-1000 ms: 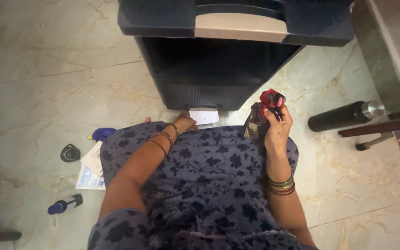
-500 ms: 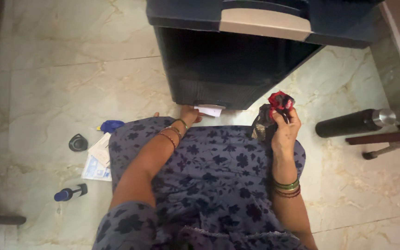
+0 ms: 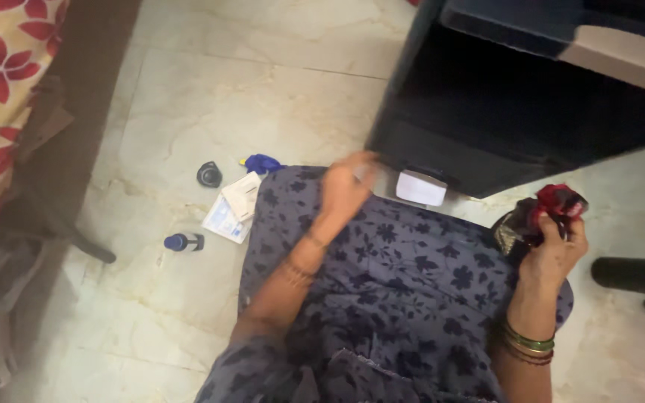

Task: The person wipes the interior and exterior of a plastic air cooler using a cloth, cleaning the grill and various plastic panels by hand while sitting on the tiled floor.

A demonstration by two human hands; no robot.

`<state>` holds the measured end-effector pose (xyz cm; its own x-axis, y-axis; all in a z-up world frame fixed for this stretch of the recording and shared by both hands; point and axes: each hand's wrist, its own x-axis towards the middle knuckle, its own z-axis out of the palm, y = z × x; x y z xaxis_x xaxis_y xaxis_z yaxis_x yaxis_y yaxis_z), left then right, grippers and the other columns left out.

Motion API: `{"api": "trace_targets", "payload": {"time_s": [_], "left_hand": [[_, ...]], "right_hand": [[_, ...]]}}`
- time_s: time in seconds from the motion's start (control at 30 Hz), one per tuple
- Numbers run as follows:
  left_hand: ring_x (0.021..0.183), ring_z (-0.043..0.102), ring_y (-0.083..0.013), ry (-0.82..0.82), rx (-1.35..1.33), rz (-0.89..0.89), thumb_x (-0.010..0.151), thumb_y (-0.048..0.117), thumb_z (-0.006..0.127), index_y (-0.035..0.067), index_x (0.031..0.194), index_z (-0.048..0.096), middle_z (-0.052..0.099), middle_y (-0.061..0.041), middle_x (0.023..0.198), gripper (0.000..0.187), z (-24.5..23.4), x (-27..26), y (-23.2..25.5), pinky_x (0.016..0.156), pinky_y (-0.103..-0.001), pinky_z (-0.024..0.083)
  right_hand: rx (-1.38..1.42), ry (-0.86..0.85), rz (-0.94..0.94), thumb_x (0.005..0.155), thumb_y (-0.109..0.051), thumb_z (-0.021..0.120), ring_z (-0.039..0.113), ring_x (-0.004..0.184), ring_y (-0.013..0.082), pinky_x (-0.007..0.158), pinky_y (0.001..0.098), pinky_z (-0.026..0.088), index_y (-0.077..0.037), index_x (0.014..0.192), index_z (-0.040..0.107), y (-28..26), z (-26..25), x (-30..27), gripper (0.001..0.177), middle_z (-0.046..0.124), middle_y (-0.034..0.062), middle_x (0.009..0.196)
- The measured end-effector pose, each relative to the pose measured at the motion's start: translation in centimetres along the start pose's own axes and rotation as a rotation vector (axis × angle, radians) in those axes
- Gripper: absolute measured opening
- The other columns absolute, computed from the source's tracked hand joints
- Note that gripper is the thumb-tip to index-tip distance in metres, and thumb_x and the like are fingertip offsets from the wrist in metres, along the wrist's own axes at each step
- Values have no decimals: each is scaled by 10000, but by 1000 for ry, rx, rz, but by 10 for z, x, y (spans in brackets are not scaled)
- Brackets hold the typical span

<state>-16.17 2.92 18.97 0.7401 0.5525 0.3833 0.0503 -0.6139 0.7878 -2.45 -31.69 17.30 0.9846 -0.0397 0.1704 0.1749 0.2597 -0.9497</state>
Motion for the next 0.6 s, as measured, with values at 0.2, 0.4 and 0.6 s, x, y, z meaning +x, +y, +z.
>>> {"api": "trace_targets", "payload": {"time_s": [0.2, 0.4, 0.6], "left_hand": [[1122, 628, -356, 392, 288, -150, 953, 137, 706, 60, 1183, 672, 695, -149, 1151, 245, -122, -22, -131, 1004, -460, 479], [1333, 442, -475, 66, 468, -303, 737, 346, 878, 17, 1420, 476, 502, -305, 1401, 859, -131, -49, -267, 1113, -524, 358], [1409, 359, -495, -84, 774, -304, 685, 626, 846, 162, 1460, 488, 492, -257, 1463, 972, -98, -1, -250, 1105, -752, 233]], "right_hand": [[45, -72, -19, 967, 126, 632, 690, 1102, 196, 1030, 314, 579, 14, 1298, 670, -5, 3, -1, 351, 693, 92, 1225], [-34, -23, -20, 976, 121, 628, 703, 1108, 189, 1027, 299, 588, 12, 1310, 683, -3, 4, -3, 356, 705, 94, 1240], [-94, -24, -39, 963, 144, 630, 701, 1095, 179, 1023, 291, 583, 23, 1296, 684, 9, -5, 2, 358, 708, 95, 1230]]}}
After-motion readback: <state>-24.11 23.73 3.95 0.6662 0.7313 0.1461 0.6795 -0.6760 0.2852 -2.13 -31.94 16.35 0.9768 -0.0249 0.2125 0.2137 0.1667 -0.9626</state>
